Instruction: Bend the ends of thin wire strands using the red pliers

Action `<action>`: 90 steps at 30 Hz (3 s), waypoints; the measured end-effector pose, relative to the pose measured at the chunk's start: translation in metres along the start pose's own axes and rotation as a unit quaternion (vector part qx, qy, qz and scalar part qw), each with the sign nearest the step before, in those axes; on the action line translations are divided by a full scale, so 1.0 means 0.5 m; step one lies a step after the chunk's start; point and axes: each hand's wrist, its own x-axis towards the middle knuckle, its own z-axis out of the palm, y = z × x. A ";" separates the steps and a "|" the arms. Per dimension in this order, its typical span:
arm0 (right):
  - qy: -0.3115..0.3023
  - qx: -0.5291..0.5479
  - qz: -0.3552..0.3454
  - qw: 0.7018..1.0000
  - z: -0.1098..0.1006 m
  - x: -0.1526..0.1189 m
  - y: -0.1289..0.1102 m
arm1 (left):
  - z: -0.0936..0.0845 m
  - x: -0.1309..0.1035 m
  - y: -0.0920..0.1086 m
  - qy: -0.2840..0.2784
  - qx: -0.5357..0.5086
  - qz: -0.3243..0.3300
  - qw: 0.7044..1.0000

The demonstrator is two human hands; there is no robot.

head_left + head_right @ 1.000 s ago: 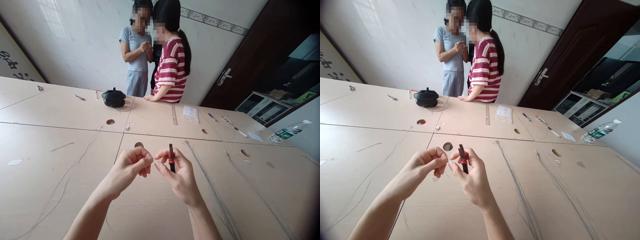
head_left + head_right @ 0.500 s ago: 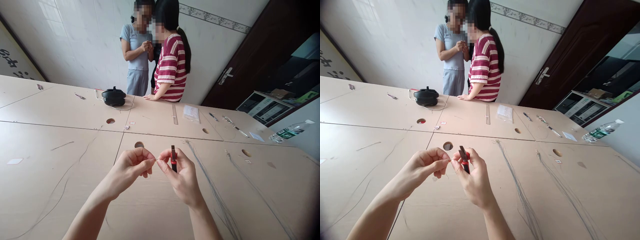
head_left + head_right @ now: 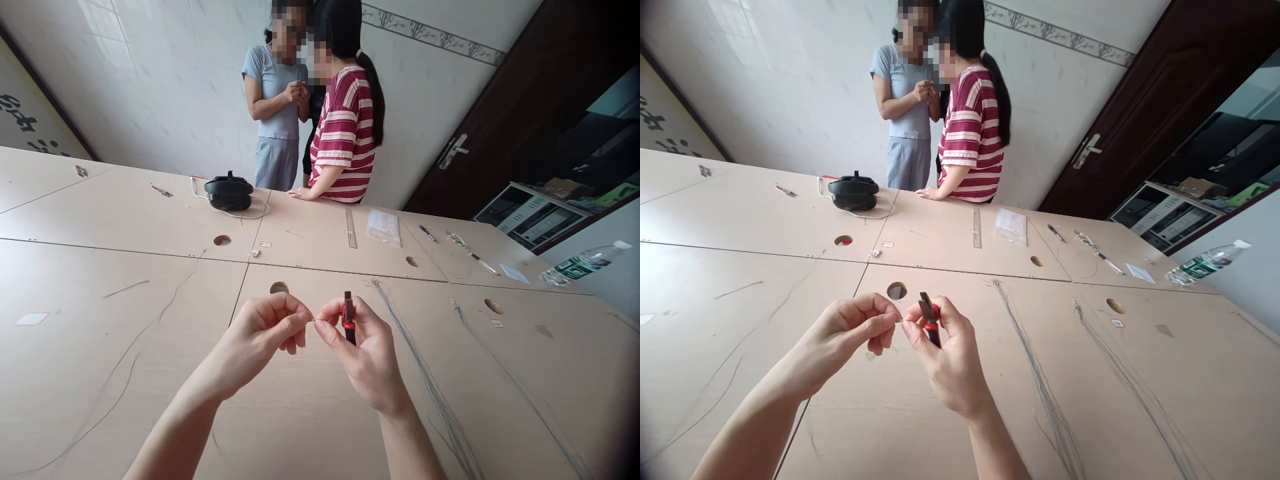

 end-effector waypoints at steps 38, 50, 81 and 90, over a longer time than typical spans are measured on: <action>0.035 -0.003 -0.008 0.999 0.000 0.001 -0.014 | 0.004 -0.006 -0.001 0.062 0.080 0.057 0.993; 0.021 -0.014 -0.003 1.000 -0.002 -0.001 -0.015 | 0.011 -0.004 -0.002 0.065 0.117 0.076 0.988; -0.008 -0.021 -0.011 1.000 -0.009 -0.003 -0.008 | 0.014 -0.015 0.007 0.052 0.186 0.070 0.979; -0.007 -0.042 -0.057 0.997 -0.006 -0.004 -0.013 | 0.005 -0.016 0.007 0.013 0.149 0.057 0.987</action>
